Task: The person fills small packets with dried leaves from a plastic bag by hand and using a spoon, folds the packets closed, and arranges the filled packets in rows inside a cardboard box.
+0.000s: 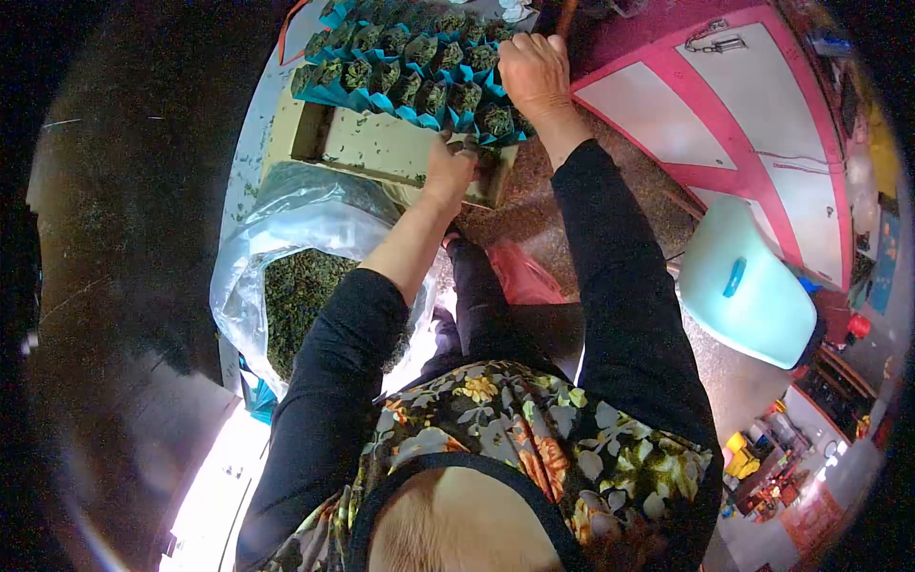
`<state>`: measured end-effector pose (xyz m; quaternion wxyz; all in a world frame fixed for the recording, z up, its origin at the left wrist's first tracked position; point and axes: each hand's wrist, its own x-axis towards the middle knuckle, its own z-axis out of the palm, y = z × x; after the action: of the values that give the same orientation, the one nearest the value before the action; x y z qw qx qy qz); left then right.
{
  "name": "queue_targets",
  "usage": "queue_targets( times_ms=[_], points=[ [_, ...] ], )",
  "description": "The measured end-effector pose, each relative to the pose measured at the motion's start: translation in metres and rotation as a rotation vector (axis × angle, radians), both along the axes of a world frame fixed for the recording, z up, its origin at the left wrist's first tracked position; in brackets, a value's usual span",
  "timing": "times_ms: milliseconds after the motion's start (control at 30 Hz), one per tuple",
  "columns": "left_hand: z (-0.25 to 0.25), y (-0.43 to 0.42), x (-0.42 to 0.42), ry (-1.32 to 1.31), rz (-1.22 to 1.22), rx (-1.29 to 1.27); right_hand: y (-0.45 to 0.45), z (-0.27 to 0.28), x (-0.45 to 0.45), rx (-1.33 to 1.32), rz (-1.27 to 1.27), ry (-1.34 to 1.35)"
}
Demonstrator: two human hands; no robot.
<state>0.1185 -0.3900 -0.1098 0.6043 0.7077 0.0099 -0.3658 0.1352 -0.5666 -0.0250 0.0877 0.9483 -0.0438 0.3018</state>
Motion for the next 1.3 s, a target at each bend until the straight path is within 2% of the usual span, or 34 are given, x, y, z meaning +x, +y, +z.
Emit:
queue_targets(
  times_ms=[200,267,500,667,767,933,1000,1067,1133,1233,1300],
  points=[
    [-0.012,0.0,0.001,-0.033,-0.007,0.011,0.0,0.007,-0.002,0.026,0.004,-0.011],
    [0.015,0.003,0.003,0.041,-0.017,-0.077,0.0,0.008,-0.002,0.002,0.029,-0.011],
    [-0.02,-0.002,0.001,-0.039,-0.032,-0.031,-0.001,0.004,-0.002,0.049,0.024,0.027],
    [-0.034,-0.007,0.0,-0.002,-0.002,-0.05,-0.003,0.009,-0.009,0.067,-0.021,0.101],
    [-0.023,-0.007,0.002,-0.015,-0.032,-0.027,-0.004,0.018,-0.018,0.139,-0.012,0.053],
    [-0.025,-0.006,0.003,0.063,-0.023,-0.058,-0.011,0.017,-0.054,0.404,-0.121,-0.149],
    [-0.021,-0.006,0.003,0.027,-0.022,-0.039,-0.005,0.015,-0.073,0.402,-0.165,-0.118],
    [-0.005,-0.006,0.003,0.011,0.006,-0.06,0.017,0.015,-0.092,0.808,-0.309,-0.105],
    [-0.013,-0.007,0.006,0.027,0.001,-0.085,0.031,0.005,-0.104,0.917,-0.342,-0.043],
    [-0.016,-0.003,0.011,0.05,-0.01,-0.11,0.051,-0.005,-0.113,0.957,-0.284,-0.044],
    [-0.021,-0.006,0.013,0.064,0.006,-0.213,0.059,-0.004,-0.116,0.976,-0.324,0.032]
  ],
)
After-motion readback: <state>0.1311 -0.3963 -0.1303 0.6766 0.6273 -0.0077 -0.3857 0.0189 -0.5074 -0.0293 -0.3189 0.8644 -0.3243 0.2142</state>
